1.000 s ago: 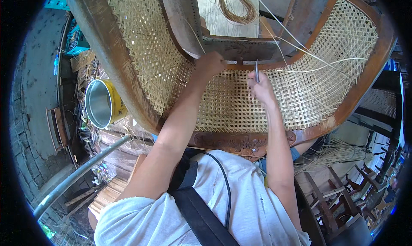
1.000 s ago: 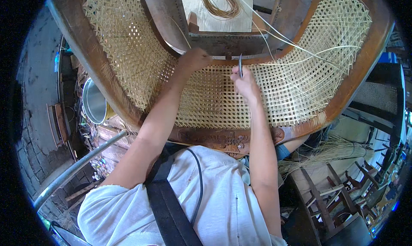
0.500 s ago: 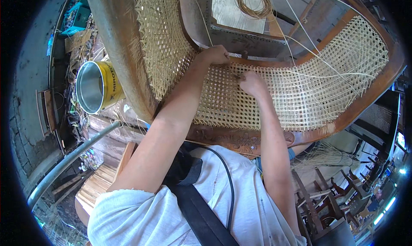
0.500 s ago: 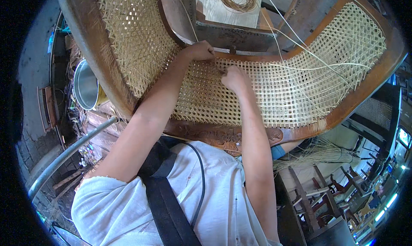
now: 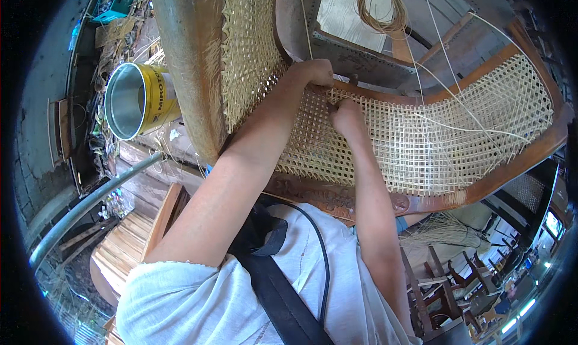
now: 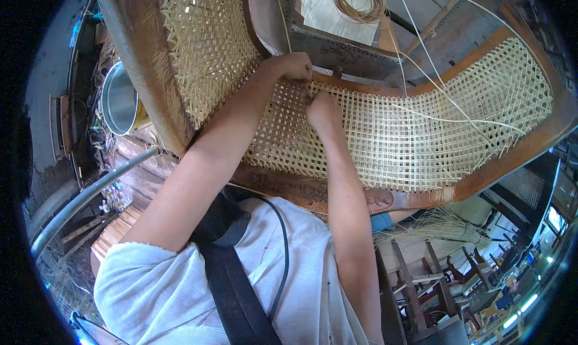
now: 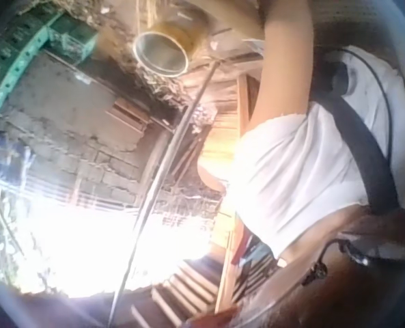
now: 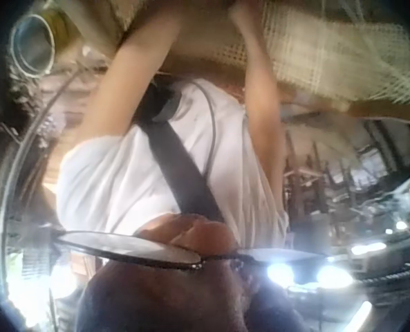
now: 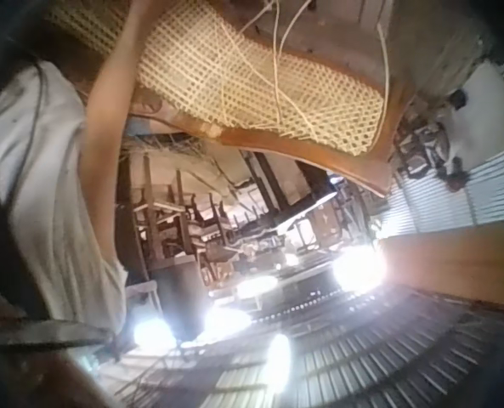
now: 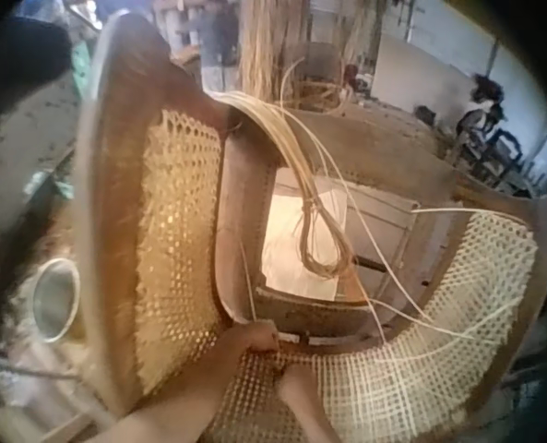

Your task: Repairing or weaving a rattan chair frame in a workshop.

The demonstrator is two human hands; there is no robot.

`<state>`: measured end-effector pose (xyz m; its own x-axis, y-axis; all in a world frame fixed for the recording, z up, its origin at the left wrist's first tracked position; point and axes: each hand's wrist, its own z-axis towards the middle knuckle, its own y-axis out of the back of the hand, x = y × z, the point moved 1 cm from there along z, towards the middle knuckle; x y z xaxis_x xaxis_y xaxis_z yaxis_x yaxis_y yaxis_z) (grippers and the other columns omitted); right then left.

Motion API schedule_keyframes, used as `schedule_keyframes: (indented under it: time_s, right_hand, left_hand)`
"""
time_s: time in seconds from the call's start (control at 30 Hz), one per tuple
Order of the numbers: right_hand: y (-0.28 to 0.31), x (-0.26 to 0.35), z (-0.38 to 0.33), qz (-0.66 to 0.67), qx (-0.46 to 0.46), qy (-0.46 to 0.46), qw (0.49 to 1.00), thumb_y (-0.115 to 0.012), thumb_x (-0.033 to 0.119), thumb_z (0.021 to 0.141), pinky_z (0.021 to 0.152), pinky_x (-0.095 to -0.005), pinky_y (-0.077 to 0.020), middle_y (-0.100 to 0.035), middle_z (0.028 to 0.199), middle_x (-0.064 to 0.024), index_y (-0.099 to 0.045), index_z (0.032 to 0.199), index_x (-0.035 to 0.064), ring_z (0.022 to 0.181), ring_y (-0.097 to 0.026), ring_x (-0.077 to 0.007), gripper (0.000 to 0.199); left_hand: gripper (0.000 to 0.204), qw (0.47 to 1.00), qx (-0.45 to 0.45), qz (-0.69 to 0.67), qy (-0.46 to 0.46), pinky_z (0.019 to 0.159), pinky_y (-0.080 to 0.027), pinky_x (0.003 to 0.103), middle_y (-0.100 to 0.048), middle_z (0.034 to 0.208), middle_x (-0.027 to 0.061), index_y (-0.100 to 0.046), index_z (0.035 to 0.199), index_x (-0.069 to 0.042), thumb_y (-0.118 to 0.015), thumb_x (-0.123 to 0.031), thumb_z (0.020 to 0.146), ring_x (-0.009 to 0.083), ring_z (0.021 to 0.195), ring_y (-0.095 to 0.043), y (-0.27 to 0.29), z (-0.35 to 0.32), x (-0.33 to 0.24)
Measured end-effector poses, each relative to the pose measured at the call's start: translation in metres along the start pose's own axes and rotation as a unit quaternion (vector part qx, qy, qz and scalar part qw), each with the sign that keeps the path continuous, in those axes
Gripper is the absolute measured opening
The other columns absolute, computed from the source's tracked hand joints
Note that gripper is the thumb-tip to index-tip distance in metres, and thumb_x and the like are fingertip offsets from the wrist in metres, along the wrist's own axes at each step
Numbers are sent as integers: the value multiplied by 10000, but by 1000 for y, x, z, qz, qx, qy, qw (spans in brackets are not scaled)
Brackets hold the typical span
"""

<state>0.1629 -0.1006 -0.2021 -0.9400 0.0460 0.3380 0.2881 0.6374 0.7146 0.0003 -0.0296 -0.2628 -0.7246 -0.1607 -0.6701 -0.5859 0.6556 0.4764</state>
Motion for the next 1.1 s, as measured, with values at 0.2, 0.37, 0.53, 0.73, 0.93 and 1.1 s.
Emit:
schedule_keyframes:
  time_s: [0.2, 0.37, 0.53, 0.73, 0.93, 1.1]
  right_hand:
    - [3, -1, -4, 8, -9, 3, 1000, -625, 176, 805, 869, -452, -507, -650, 1005, -301, -692, 972, -27, 976, -643, -410, 271]
    - [33, 2, -10, -7, 102, -13, 995, -578, 133, 809, 919, -438, -493, -640, 1097, -282, -621, 1088, -56, 1065, -617, -400, 340]
    - [34, -13, -17, 50, 67, -33, 996, -585, 215, 857, 874, -436, -513, -671, 1021, -254, -595, 1102, -50, 982, -659, -368, 361]
    - [-13, 5, 4, 129, -83, -36, 987, -648, 140, 808, 829, -473, -523, -657, 988, -291, -578, 1054, -72, 964, -655, -404, 332]
    - [15, -7, -25, 115, -13, -6, 993, -617, 50, 800, 832, -440, -527, -658, 1008, -249, -578, 1084, -55, 964, -657, -351, 306]
    - [32, -55, -47, 217, 30, -57, 974, -582, 63, 860, 843, -386, -516, -650, 1025, -189, -576, 1159, -16, 943, -652, -269, 310]
  left_hand:
    - [199, 987, 134, -31, 82, 646, -538, 394, -709, 769, 115, -745, 864, -39, -737, -180, 724, 237, 694, -679, -2, 7, -12]
    - [147, 999, -8, 0, -33, 644, -545, 375, -725, 798, 98, -752, 812, -85, -612, -125, 797, 225, 668, -684, -10, -10, -14]
    - [174, 998, -32, 40, -33, 754, -524, 393, -715, 866, 139, -735, 906, -81, -624, -122, 779, 275, 801, -687, -19, -20, -4]
    - [286, 990, -44, 77, -107, 795, -511, 413, -700, 933, 172, -700, 1013, -71, -610, -47, 743, 333, 880, -671, -22, -22, 3]
    - [284, 990, -57, 79, -98, 787, -518, 383, -709, 916, 154, -710, 1011, -82, -647, -85, 734, 290, 860, -677, -18, -35, -7]
    - [288, 998, 30, 46, -27, 785, -520, 358, -715, 948, 141, -719, 1004, -78, -699, -153, 727, 242, 849, -677, -21, -33, -17]
